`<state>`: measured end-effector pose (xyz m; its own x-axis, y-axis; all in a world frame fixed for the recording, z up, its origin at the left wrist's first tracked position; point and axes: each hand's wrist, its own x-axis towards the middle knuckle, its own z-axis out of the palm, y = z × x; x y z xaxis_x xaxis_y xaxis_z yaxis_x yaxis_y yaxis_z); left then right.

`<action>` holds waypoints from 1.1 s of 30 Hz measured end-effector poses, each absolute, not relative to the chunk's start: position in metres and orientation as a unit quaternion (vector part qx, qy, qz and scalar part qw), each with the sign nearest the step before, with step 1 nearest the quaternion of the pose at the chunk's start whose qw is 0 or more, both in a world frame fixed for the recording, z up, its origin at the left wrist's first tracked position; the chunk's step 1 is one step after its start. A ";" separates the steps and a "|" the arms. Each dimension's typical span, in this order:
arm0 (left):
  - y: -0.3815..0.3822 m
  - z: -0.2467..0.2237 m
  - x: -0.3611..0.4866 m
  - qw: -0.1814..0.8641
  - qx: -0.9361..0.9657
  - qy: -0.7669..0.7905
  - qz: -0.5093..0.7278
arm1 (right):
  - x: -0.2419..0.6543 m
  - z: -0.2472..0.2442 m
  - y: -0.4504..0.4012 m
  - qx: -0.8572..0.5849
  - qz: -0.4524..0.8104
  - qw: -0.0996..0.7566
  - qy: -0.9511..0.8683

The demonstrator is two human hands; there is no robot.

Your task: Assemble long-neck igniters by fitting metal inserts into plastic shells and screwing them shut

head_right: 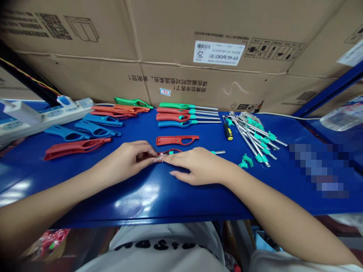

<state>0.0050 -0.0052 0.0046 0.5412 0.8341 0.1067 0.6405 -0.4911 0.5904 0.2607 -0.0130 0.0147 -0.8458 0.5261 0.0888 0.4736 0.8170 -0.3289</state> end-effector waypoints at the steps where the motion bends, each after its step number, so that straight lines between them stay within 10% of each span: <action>1: -0.005 0.005 0.005 0.247 0.843 0.438 0.192 | 0.262 0.014 -0.011 -0.260 0.147 0.110 -0.948; 33: -0.014 -0.002 0.011 0.106 0.923 0.320 0.184 | 0.266 0.008 0.002 -0.343 0.105 0.103 -0.928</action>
<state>0.0111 -0.0140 -0.0023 0.7271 0.6302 0.2725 0.5518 -0.7725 0.3143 0.2661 0.0022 0.0076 -0.7433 0.6584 0.1184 0.6154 0.7423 -0.2652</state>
